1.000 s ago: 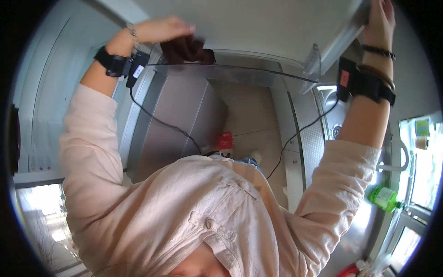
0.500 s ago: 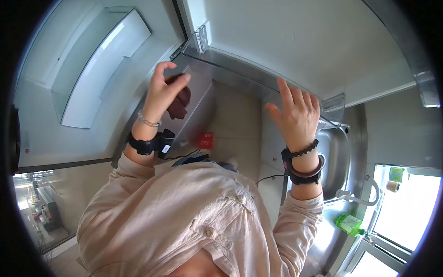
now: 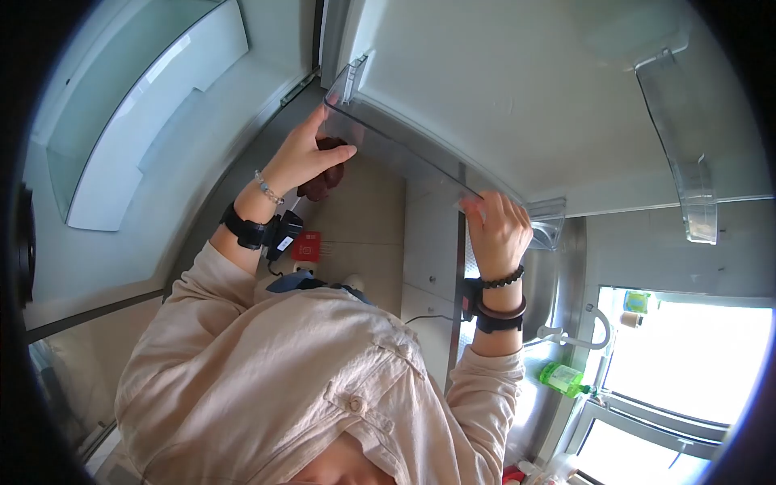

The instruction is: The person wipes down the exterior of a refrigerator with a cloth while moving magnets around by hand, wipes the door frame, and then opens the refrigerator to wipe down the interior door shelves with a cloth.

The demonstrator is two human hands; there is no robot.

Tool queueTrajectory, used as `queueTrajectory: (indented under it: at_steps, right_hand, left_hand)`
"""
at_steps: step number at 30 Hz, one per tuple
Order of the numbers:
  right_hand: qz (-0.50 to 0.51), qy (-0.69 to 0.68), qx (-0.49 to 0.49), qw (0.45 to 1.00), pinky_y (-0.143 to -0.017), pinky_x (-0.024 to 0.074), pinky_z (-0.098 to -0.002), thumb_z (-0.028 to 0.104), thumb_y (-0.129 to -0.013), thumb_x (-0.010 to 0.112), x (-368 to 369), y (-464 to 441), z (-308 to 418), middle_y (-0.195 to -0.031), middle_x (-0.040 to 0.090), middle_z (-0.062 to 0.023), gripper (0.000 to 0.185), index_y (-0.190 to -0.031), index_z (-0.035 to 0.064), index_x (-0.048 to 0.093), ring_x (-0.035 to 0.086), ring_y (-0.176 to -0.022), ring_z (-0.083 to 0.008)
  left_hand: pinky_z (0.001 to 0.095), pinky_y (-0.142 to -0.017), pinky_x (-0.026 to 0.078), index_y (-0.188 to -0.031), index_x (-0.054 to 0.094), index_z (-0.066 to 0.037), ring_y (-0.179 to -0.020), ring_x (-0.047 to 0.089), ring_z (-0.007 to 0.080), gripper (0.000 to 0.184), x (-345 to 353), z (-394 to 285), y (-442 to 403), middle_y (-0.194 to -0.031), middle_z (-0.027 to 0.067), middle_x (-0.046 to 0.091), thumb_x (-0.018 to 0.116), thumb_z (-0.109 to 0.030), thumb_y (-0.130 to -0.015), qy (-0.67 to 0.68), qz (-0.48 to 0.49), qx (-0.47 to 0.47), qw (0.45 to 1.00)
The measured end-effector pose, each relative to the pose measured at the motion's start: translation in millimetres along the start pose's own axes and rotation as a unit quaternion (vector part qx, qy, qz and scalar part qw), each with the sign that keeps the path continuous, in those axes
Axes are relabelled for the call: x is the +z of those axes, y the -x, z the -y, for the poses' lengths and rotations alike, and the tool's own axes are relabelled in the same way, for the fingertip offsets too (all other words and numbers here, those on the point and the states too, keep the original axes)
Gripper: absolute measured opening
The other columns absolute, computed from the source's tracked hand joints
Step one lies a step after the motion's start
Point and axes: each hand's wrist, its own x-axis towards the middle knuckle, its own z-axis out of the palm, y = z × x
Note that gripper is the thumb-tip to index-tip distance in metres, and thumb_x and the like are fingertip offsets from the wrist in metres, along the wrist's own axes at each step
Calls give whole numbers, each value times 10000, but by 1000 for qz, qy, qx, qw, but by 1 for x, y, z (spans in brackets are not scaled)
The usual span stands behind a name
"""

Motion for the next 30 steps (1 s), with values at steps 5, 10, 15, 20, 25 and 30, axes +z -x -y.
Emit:
queueTrajectory:
  at_steps: [5,10,15,20,25,30]
  right_hand:
    - [1,47,2,999,-600,421,-325,201,-696,706,2,2,3,-673,589,-15,197,-765,80,566,579,-627,-211]
    - [36,51,2,998,-588,415,-321,199,-701,700,-5,-4,8,-676,585,-19,187,-750,91,556,579,-620,-206]
    - [38,63,11,997,-579,411,-308,172,-686,700,-3,2,17,-647,569,-17,171,-741,107,552,566,-589,-196]
    - [25,46,14,999,-586,411,-299,169,-661,729,0,0,27,-649,574,-5,208,-763,96,563,565,-583,-192]
    - [-1,51,12,999,-614,408,-300,184,-619,760,-1,7,21,-644,558,20,266,-773,106,558,563,-600,-175]
    - [-52,0,-49,997,-694,433,-305,177,-618,764,-18,3,11,-732,618,-12,302,-861,97,605,596,-663,-176]
  left_hand:
    - [289,-779,464,-1375,181,18,-819,609,194,954,-4,-11,0,-979,207,605,691,-455,-721,102,67,-66,990]
    - [278,-847,416,-1334,287,47,-943,567,182,849,13,25,-14,-1039,185,586,545,-563,-802,137,-18,-63,988]
    - [269,-837,392,-1141,493,-31,-978,500,146,646,8,12,-2,-1050,50,535,455,-599,-838,314,-10,-206,927]
    - [319,-904,399,-1238,458,-87,-1023,517,175,703,2,10,6,-1098,72,544,386,-651,-825,354,45,-235,904]
    - [362,-886,390,-1194,450,-105,-1032,500,163,610,34,-16,33,-1089,49,530,497,-585,-820,485,101,-267,826]
    - [357,-980,272,-1239,413,-132,-1105,423,147,623,75,-53,25,-1192,4,454,527,-571,-813,550,-5,-289,784]
